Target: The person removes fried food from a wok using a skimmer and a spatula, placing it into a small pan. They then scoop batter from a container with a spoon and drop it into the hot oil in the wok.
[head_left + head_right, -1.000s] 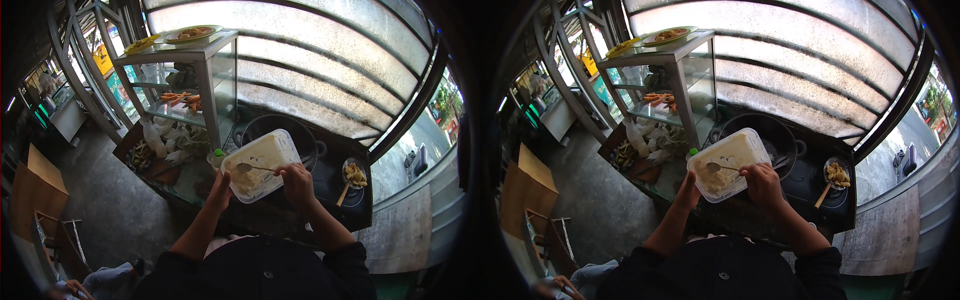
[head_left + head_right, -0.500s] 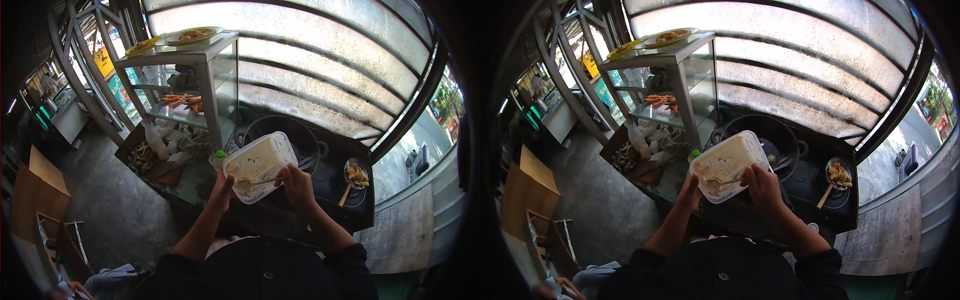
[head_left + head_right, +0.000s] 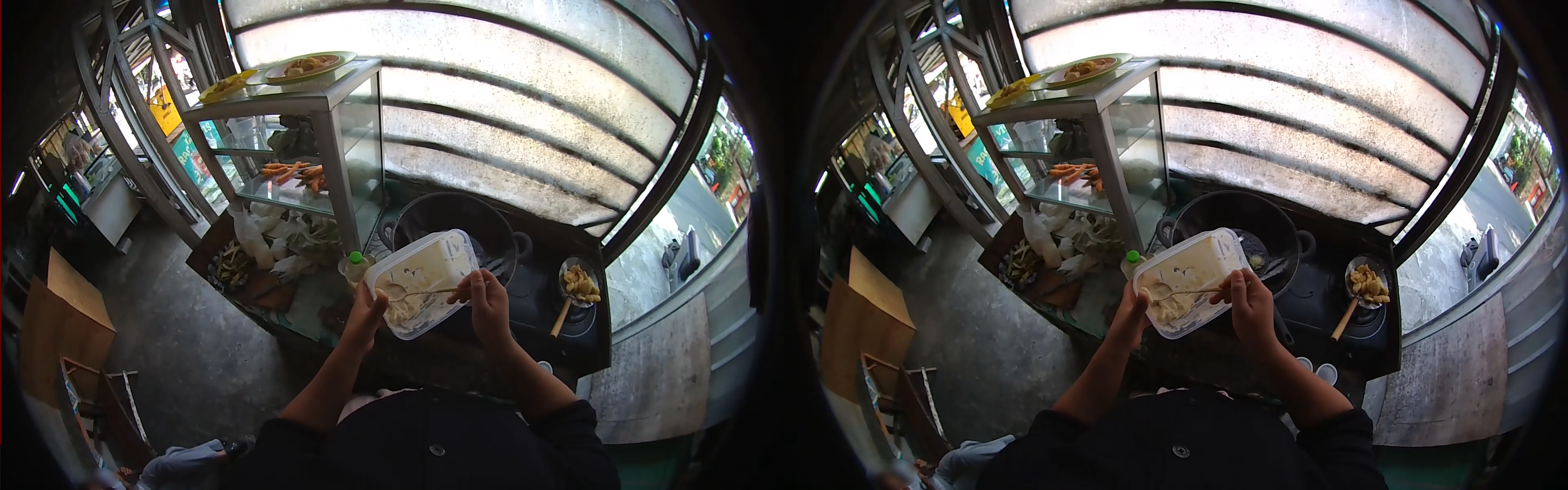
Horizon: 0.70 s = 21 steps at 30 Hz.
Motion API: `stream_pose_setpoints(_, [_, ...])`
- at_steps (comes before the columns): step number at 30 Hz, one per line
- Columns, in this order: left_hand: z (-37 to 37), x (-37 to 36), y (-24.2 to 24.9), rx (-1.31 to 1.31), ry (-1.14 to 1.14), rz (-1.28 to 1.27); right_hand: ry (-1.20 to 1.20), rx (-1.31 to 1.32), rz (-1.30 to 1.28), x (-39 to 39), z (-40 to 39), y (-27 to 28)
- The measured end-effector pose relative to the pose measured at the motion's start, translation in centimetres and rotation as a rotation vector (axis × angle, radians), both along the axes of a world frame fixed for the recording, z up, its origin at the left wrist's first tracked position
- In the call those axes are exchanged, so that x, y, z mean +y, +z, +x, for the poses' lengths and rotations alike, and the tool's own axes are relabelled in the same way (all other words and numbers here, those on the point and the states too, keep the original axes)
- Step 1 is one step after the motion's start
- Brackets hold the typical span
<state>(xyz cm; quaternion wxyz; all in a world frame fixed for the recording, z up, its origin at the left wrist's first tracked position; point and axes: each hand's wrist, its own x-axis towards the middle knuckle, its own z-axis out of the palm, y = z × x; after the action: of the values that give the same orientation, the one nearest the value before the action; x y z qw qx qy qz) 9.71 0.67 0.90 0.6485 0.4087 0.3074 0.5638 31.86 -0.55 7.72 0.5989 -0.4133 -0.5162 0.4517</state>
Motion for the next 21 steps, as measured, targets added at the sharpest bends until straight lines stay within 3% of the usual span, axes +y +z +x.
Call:
stream_pose_setpoints(4, [0.1, 0.0, -0.1, -0.019, 0.037, -0.023, -0.021, 0.053, -0.01, 0.1, 0.7, 0.2])
stream_pose_setpoints(6, [0.2, -0.2, 0.5, -0.016, 0.047, -0.018, -0.06, -0.485, 0.213, -1.1, 0.6, 1.2])
stream_pose_setpoints(13, [0.7, 0.1, 0.0, 0.032, 0.048, 0.036, 0.011, -0.523, 0.352, -3.0, -1.1, -0.1])
stream_pose_setpoints(16, [0.8, 0.0, 0.0, 0.095, 0.077, 0.042, -0.004, -0.313, 0.215, -3.3, -1.1, 0.4])
stream_pose_setpoints(18, [0.9, -0.1, 0.1, 0.106, 0.076, 0.038, -0.004, 0.129, 0.003, -2.7, -1.0, 0.2])
stream_pose_setpoints(21, [1.0, -0.2, 0.0, 0.133, 0.098, 0.063, 0.041, 0.343, -0.111, -1.6, -0.2, -0.4])
